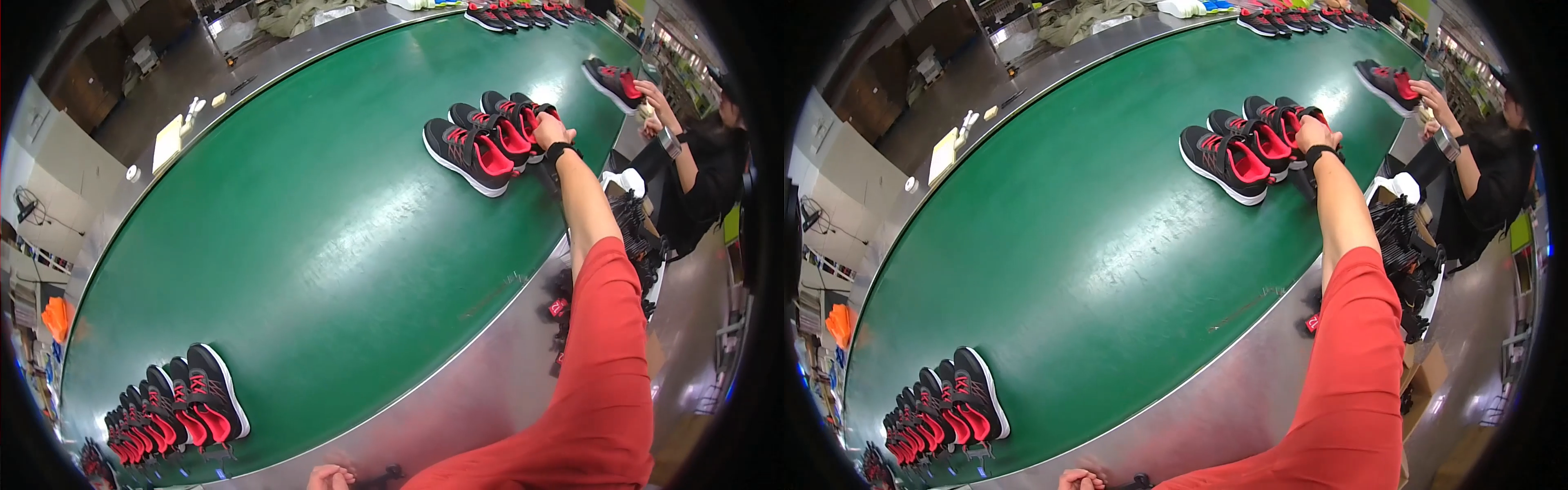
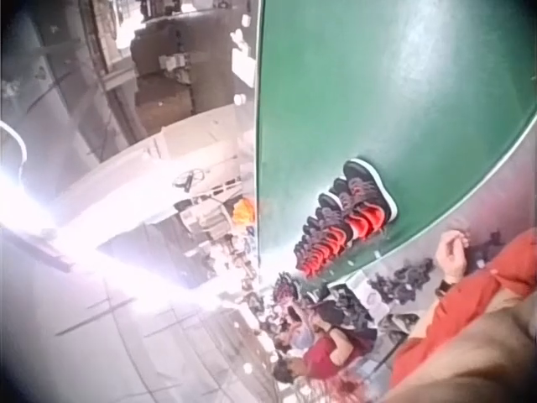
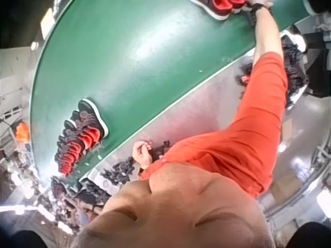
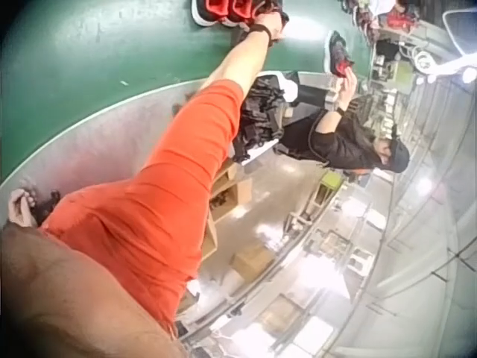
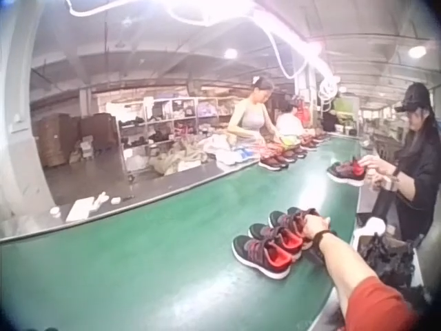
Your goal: Inspecting manufactured shoes, preparing tags, and assembling structural shoe components on a factory production line.
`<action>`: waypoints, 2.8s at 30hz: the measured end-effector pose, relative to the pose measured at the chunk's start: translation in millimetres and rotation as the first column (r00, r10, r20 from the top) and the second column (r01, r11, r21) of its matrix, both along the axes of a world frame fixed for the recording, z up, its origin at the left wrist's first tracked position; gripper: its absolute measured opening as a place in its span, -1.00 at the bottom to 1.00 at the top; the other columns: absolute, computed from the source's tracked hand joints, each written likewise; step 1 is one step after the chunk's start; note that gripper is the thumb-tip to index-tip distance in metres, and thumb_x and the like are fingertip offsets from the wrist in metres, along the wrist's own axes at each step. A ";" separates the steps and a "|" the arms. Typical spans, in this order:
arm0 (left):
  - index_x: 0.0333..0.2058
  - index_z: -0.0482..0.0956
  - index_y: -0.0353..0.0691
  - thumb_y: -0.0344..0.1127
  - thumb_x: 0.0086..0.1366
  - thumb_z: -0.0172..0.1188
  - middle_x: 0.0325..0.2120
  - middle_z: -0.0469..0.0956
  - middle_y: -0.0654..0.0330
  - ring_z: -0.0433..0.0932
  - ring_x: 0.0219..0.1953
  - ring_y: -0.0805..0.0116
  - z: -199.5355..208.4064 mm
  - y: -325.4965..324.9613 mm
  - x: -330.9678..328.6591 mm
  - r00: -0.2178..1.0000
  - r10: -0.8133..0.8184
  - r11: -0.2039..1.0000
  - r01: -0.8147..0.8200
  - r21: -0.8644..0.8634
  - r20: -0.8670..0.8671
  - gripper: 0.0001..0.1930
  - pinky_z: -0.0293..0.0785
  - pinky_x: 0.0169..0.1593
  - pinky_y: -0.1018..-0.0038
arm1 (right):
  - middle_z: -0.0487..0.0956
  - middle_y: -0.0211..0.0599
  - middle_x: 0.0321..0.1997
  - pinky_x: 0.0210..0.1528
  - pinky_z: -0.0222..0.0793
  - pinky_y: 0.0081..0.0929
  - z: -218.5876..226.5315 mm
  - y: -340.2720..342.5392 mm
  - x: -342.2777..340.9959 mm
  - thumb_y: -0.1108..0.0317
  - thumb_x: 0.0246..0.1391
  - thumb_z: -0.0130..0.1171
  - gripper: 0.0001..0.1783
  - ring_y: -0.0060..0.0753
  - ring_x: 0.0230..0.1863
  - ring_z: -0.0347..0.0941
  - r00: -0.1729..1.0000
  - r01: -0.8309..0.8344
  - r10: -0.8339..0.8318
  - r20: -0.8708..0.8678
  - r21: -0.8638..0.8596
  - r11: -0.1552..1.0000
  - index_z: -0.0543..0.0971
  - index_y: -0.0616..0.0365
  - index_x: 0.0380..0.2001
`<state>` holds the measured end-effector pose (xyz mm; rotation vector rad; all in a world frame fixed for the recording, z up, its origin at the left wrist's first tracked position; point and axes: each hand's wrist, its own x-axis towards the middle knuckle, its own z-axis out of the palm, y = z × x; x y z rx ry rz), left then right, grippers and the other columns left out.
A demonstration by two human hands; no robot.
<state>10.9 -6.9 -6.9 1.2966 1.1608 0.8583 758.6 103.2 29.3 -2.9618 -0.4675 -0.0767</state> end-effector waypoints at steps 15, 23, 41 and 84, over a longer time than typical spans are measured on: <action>-0.35 0.46 -0.37 -0.69 0.21 -0.05 -0.45 0.48 0.17 0.50 -0.49 0.49 -12.3 9.3 3.8 0.988 -0.034 0.999 0.033 0.008 0.151 -0.86 0.48 -0.41 0.57 | 0.54 0.00 -0.40 -0.19 0.37 -0.12 -5.4 33.7 -250.5 0.45 -0.19 0.14 -0.83 0.08 -0.24 0.48 0.723 -0.663 0.689 -0.058 0.225 0.714 0.45 0.21 -0.43; -0.29 0.46 -0.34 -0.59 0.29 -0.03 -0.38 0.50 0.18 0.52 -0.41 0.49 -5.5 15.6 6.9 0.977 -0.025 0.989 0.056 -0.140 0.213 -0.90 0.52 -0.33 0.59 | 0.50 0.03 -0.26 -0.09 0.35 -0.08 -14.2 31.8 -401.5 0.39 -0.08 0.08 -0.79 0.12 -0.14 0.43 0.586 -0.742 0.801 -0.127 0.315 0.592 0.45 0.20 -0.32; -0.08 0.45 -0.23 -0.44 0.08 0.22 -0.11 0.45 0.03 0.49 -0.09 -0.09 27.5 186.3 48.3 0.743 -0.238 0.751 0.550 0.366 -0.626 -0.62 0.45 -0.05 0.17 | 0.56 -0.25 -0.22 -0.04 0.27 -0.17 21.0 -9.2 -432.2 0.35 -0.09 0.26 -0.75 -0.14 -0.09 0.43 0.206 -0.914 0.977 0.063 0.369 0.169 0.56 0.12 -0.28; -0.33 0.55 -0.34 -0.56 0.01 0.26 -0.41 0.52 0.05 0.55 -0.36 0.09 0.7 185.7 34.8 0.784 -0.277 0.716 0.554 0.425 -0.555 -0.81 0.45 -0.28 0.37 | 0.52 -0.47 -0.52 -0.46 0.32 -0.71 -26.5 -59.2 -517.8 0.30 0.30 -0.10 -0.62 -0.72 -0.55 0.38 -0.133 -0.018 0.756 -0.641 0.764 0.645 0.39 0.15 0.14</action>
